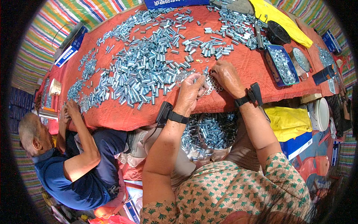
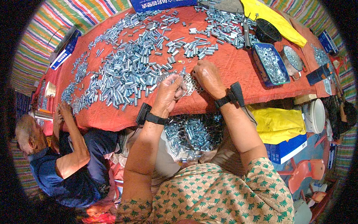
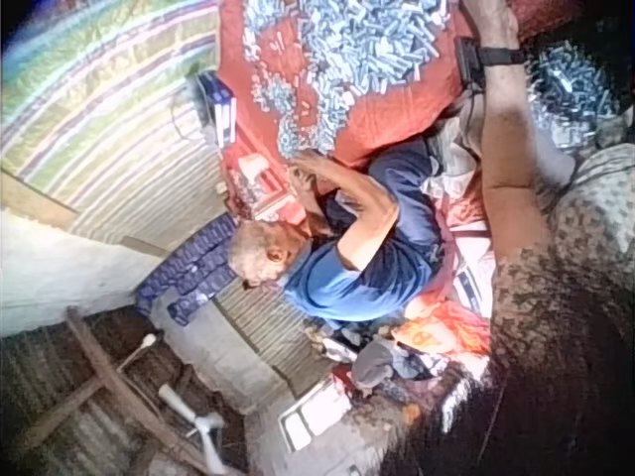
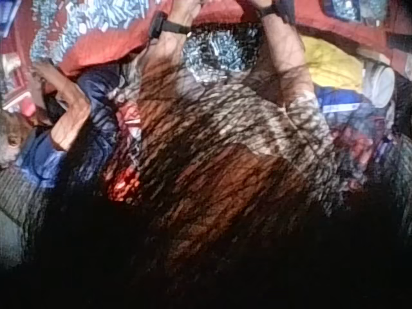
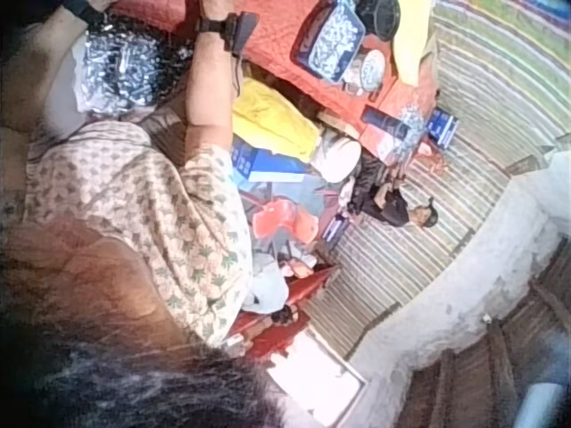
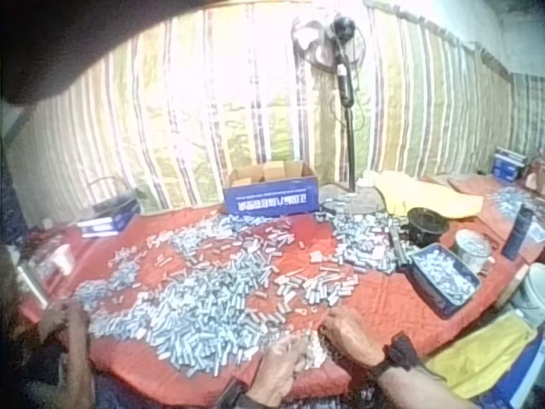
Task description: Sorting and pairing metal bolts, nuts, and washers on a work table.
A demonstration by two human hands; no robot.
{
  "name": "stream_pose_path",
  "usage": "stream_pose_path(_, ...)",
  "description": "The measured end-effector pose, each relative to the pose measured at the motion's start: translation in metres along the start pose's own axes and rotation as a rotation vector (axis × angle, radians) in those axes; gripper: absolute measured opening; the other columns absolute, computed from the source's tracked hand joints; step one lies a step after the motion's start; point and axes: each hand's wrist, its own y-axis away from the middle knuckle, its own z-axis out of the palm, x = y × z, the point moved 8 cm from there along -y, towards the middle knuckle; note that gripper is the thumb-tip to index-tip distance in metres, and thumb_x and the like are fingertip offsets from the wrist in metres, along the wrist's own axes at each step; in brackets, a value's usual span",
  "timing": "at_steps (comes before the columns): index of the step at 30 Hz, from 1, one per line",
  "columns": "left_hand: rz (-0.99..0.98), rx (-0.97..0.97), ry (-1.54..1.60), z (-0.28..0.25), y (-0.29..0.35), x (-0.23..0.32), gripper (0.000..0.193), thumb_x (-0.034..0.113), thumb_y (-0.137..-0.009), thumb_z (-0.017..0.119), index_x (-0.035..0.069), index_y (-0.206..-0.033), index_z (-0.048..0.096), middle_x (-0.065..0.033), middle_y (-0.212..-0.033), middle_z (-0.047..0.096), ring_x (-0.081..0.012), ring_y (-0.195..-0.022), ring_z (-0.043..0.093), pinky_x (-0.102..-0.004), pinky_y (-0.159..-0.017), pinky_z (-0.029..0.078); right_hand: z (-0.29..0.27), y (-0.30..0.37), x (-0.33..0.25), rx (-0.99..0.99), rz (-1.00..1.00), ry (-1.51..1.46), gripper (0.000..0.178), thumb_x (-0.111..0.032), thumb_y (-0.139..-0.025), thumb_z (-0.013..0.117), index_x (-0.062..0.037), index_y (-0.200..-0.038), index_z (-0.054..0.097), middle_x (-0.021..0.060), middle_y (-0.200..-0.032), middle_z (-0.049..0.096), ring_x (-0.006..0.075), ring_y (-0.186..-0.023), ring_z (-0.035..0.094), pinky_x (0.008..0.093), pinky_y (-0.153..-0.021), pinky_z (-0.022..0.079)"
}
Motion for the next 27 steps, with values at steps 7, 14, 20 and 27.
stream_pose_path(7, -0.046, 0.038, -0.076, -0.004, 0.007, 0.003, 0.017, 0.022, -0.095, 0.062, 0.005, -0.096, 0.057, -0.0043, -0.070, 0.063, -0.0023, -0.046, 0.044, -0.0162, -0.039, 0.029, 0.002, 0.000, -0.007, 0.036, -0.024, -0.080, 0.009, -0.004, -0.075, 0.064, 0.0013, -0.072, 0.057, 0.0169, -0.076, 0.054, 0.0382, -0.073, 0.056, 0.0472, -0.066, 0.046)
stream_pose_path(14, -0.050, 0.085, -0.074, -0.003, 0.005, 0.002, 0.016, 0.016, -0.094, 0.062, 0.000, -0.096, 0.059, -0.0068, -0.068, 0.061, -0.0039, -0.046, 0.042, -0.0172, -0.040, 0.028, -0.011, 0.001, 0.008, 0.146, 0.090, -0.436, 0.015, -0.004, -0.081, 0.067, 0.0021, -0.094, 0.065, 0.0154, -0.091, 0.064, 0.0292, -0.084, 0.064, 0.0356, -0.072, 0.051)
stream_pose_path(20, -0.124, 0.070, -0.158, -0.018, 0.008, -0.002, 0.020, 0.023, -0.093, 0.064, 0.004, -0.099, 0.061, -0.0030, -0.070, 0.061, -0.0034, -0.048, 0.043, -0.0169, -0.040, 0.027, 0.002, -0.003, -0.003, -0.142, 0.270, -1.105, 0.020, -0.005, -0.087, 0.066, -0.0029, -0.107, 0.067, -0.0010, -0.098, 0.065, 0.0093, -0.093, 0.060, 0.0270, -0.081, 0.050)
stream_pose_path(27, 0.012, -0.102, -0.238, -0.007, 0.013, 0.005, 0.014, 0.024, -0.092, 0.064, 0.010, -0.095, 0.063, 0.0061, -0.073, 0.053, -0.0025, -0.058, 0.044, -0.0191, -0.048, 0.034, -0.013, 0.006, -0.022, -0.325, 0.487, -1.241, 0.021, -0.010, -0.088, 0.062, -0.0043, -0.108, 0.064, 0.0029, -0.096, 0.063, 0.0138, -0.084, 0.061, 0.0274, -0.069, 0.051)
